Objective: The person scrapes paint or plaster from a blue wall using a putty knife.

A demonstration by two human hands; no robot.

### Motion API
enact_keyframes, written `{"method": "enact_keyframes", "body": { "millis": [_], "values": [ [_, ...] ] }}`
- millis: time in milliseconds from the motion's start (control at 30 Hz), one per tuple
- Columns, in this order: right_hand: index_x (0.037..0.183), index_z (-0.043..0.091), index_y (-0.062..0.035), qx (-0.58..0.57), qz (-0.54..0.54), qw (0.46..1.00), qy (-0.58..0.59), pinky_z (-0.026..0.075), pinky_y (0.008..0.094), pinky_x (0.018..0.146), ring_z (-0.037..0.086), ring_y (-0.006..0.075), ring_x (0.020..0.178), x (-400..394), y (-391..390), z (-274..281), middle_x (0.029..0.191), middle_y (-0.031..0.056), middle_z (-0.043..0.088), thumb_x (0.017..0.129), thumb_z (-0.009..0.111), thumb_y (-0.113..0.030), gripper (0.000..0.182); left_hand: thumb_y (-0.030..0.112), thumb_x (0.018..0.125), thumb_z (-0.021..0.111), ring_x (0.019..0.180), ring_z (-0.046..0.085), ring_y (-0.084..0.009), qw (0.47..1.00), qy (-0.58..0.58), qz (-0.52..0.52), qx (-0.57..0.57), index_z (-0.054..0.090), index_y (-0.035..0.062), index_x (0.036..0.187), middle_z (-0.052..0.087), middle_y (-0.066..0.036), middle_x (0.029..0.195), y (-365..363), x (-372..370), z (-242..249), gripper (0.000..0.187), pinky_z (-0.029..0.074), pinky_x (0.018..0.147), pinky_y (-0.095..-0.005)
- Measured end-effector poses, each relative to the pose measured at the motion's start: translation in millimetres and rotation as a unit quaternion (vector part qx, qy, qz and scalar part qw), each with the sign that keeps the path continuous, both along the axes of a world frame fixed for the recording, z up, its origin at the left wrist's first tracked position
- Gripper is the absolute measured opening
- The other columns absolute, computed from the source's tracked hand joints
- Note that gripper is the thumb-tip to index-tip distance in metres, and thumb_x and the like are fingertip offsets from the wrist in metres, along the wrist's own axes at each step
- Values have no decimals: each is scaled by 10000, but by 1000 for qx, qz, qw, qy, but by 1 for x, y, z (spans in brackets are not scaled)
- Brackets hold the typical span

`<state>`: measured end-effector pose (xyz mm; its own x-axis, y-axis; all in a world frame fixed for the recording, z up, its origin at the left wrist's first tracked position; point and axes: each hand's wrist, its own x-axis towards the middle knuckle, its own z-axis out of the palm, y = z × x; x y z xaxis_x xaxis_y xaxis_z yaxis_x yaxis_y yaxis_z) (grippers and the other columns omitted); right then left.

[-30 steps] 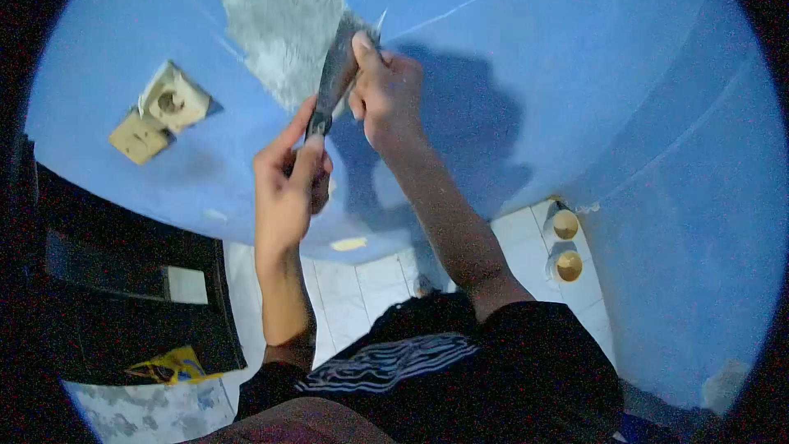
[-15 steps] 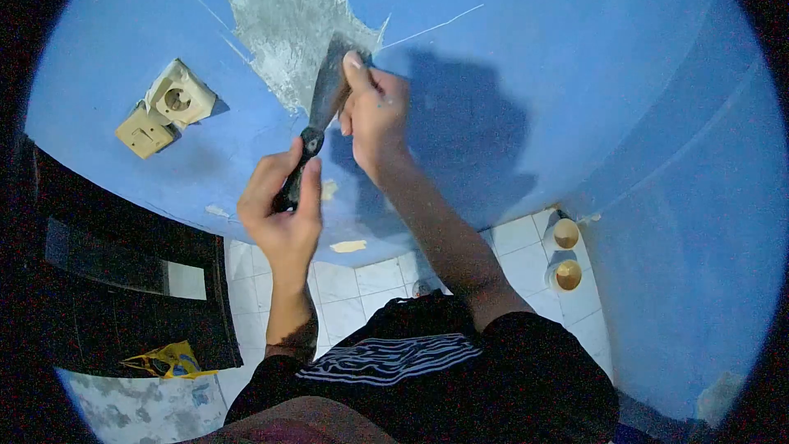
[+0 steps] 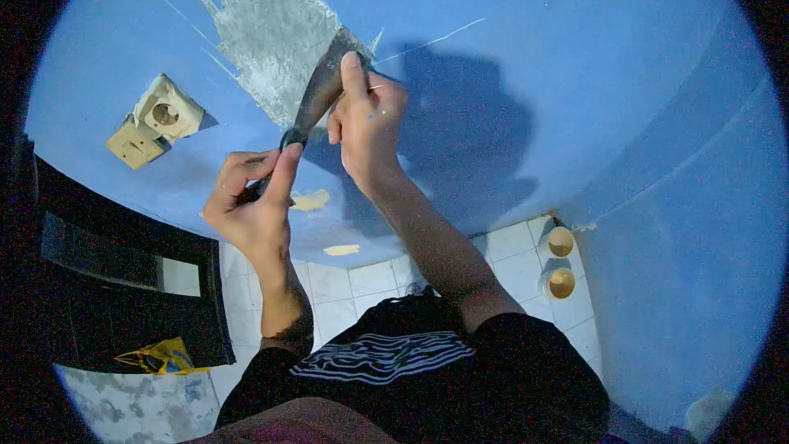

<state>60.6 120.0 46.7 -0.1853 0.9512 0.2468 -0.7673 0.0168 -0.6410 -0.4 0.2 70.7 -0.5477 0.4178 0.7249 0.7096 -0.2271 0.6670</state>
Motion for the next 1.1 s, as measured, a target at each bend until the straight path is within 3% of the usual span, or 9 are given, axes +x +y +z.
{"method": "enact_keyframes", "body": {
  "millis": [133, 300, 367, 467, 567, 733, 833, 933, 1100],
  "values": [
    [560, 416, -115, -22, 53, 998, -14, 285, 281, 367, 323, 106, 377, -11, -11, 1, 472, -22, 332, 977, 609, -346, 514, -33, 697, 833, 611, 564, -93, 993, 114, 25, 23, 691, -30, 725, 662, -74, 716, -21, -10, -1, 145, 407, 541, -213],
    [614, 499, -78, -26, 82, 996, 11, 285, 284, 341, 351, 79, 373, -15, -8, 0, 484, -16, 404, 960, 639, -335, 453, -37, 702, 821, 619, 580, -129, 997, 63, 50, 2, 683, -28, 725, 646, -81, 700, -18, 0, 9, 141, 423, 555, -234],
    [633, 513, -99, 17, -49, 996, 66, 288, 279, 354, 356, 72, 377, 4, 10, 2, 487, -24, 410, 958, 641, -345, 427, -24, 715, 810, 602, 576, -147, 989, 134, -28, 53, 684, -19, 740, 622, -82, 692, 13, 8, 7, 129, 421, 542, -243],
    [603, 498, -130, -55, -52, 997, 25, 284, 273, 372, 357, 71, 381, 42, 31, 24, 476, -32, 398, 965, 622, -372, 453, -29, 710, 817, 638, 595, -143, 988, 105, -90, 67, 680, -27, 761, 644, -90, 716, 34, 34, 7, 146, 440, 586, -241],
    [559, 462, -132, 58, -26, 997, -47, 279, 268, 382, 381, 78, 388, 41, 29, 2, 464, -28, 390, 972, 601, -386, 505, -23, 714, 818, 651, 600, -147, 992, 96, -65, 46, 680, -27, 760, 646, -92, 726, 19, 27, 7, 145, 450, 590, -247],
    [555, 410, -143, 22, 41, 994, -94, 275, 258, 381, 367, 97, 383, 24, 5, -12, 470, -28, 361, 973, 597, -373, 512, 2, 762, 780, 599, 589, -147, 993, 109, -15, 42, 706, 0, 901, 648, -85, 764, -8, 20, -26, 157, 447, 552, -261],
    [580, 430, -131, -10, 71, 991, -111, 276, 246, 378, 390, 92, 390, 20, -1, -13, 475, -31, 363, 968, 607, -343, 477, 23, 820, 734, 616, 610, -135, 996, -43, -18, -80, 715, 12, 1033, 686, -103, 799, -16, 19, -37, 214, 472, 584, -262],
    [607, 475, -118, 6, 10, 993, -116, 280, 232, 379, 408, 77, 404, 24, 2, -15, 484, -27, 393, 961, 618, -315, 429, 69, 916, 652, 540, 544, -40, 990, -18, -98, -97, 667, 28, 1226, 698, -37, 752, -9, 12, -54, 314, 429, 503, -200],
    [665, 570, -92, 14, -65, 979, -193, 301, 223, 390, 445, 61, 427, 39, 12, -27, 546, -6, 536, 936, 655, -275, 337, 63, 923, 639, 534, 536, -49, 982, -51, -156, -97, 663, 28, 1231, 703, -47, 773, 3, 21, -69, 311, 444, 502, -203]
  ]
}}
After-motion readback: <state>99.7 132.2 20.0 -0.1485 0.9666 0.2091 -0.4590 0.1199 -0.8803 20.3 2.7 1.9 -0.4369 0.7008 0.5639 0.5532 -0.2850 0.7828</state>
